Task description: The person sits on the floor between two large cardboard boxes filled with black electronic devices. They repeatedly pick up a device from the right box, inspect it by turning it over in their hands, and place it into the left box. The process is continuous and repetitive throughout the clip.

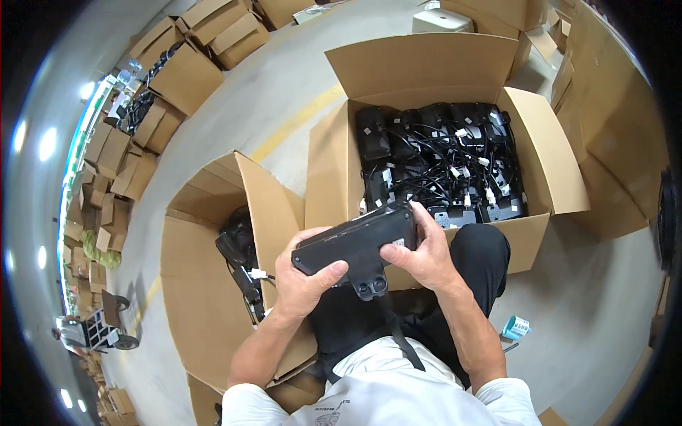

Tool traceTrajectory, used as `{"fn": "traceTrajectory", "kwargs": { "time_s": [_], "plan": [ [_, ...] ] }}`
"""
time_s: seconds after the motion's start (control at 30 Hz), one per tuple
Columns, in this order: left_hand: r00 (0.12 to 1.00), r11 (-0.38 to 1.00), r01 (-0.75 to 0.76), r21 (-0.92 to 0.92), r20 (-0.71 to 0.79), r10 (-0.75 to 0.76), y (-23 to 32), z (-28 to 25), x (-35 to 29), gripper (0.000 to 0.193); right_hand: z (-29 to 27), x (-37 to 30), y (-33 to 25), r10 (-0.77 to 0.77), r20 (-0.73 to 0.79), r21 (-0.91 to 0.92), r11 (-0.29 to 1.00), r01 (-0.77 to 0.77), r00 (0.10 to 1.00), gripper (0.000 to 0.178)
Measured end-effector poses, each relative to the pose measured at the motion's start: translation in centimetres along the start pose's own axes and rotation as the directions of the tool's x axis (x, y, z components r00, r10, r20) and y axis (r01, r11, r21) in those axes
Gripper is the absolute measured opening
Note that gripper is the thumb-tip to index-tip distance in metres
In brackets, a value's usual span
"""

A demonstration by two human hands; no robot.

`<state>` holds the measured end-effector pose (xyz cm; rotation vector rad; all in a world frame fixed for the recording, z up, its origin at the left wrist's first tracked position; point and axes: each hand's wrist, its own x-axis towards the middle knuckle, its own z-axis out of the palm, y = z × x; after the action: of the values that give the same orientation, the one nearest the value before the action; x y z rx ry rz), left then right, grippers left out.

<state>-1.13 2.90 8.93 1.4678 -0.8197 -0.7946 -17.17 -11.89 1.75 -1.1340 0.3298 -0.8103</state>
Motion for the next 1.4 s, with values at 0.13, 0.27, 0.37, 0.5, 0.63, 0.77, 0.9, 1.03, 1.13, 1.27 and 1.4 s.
{"fn": "traceTrajectory", "kwargs": {
  "time_s": [0.13, 0.27, 0.37, 0.5, 0.63, 0.77, 0.9, 1.03, 1.13, 1.27, 1.4],
  "plan": [
    [0.891, 0.877, -0.411, 0.247, 0.312, 0.33, 0.2, -1.4, 0.7, 0.068, -1.1, -0.8, -1.6, 0.083, 0.137, -0.156, 0.986, -0.061, 0.987, 0.077],
    [0.967, 0.978, -0.171, 0.116, -0.172, 0.189, -1.0, -0.2, 1.4, 0.081, 1.2, -2.3, -1.2, -0.461, -0.041, -0.594, 0.724, 0.349, 0.886, 0.071],
    [0.982, 0.909, 0.181, -0.376, 0.011, -0.191, 0.2, 0.2, 0.2, 0.069, 2.6, -3.1, 0.9, -0.774, 0.258, -0.746, 0.221, 0.628, 0.579, 0.058],
    [0.996, 0.992, 0.026, -0.126, -0.083, -0.037, -0.4, -0.3, 0.9, 0.058, 4.4, -6.0, 3.1, -0.5, 0.449, -0.753, 0.233, 0.615, 0.74, 0.045],
    [0.991, 0.991, -0.127, 0.034, 0.057, 0.125, -1.0, -0.7, 0.3, 0.065, 2.8, -7.2, -0.6, -0.455, 0.411, -0.652, 0.459, 0.604, 0.79, 0.053],
    [0.962, 0.986, -0.148, 0.073, 0.24, 0.126, -0.6, -0.4, -0.3, 0.072, 2.4, -0.4, -4.5, -0.273, 0.269, -0.635, 0.671, 0.383, 0.924, 0.077],
    [0.939, 0.947, -0.259, 0.19, 0.279, 0.201, -1.3, 0.0, -0.3, 0.078, 1.8, -0.9, -1.5, -0.022, 0.195, -0.257, 0.964, 0.073, 0.98, 0.072],
    [0.907, 0.888, -0.376, 0.264, 0.302, 0.294, -1.0, -0.1, 0.0, 0.074, 1.7, -1.0, -0.8, -0.109, 0.2, -0.274, 0.948, 0.162, 0.974, 0.07],
    [0.897, 0.881, -0.401, 0.251, 0.304, 0.321, -1.3, -0.1, 0.0, 0.075, 1.6, -0.6, -0.8, -0.178, 0.23, -0.285, 0.928, 0.242, 0.957, 0.07],
    [0.892, 0.871, -0.415, 0.263, 0.305, 0.333, -1.3, -0.2, 0.1, 0.075, 1.4, -0.6, -0.1, -0.228, 0.236, -0.293, 0.91, 0.292, 0.945, 0.071],
    [0.892, 0.87, -0.407, 0.28, 0.326, 0.313, -1.3, -0.2, 0.2, 0.072, 1.6, -0.9, -0.1, -0.238, 0.213, -0.297, 0.908, 0.295, 0.948, 0.066]
  ]
}}
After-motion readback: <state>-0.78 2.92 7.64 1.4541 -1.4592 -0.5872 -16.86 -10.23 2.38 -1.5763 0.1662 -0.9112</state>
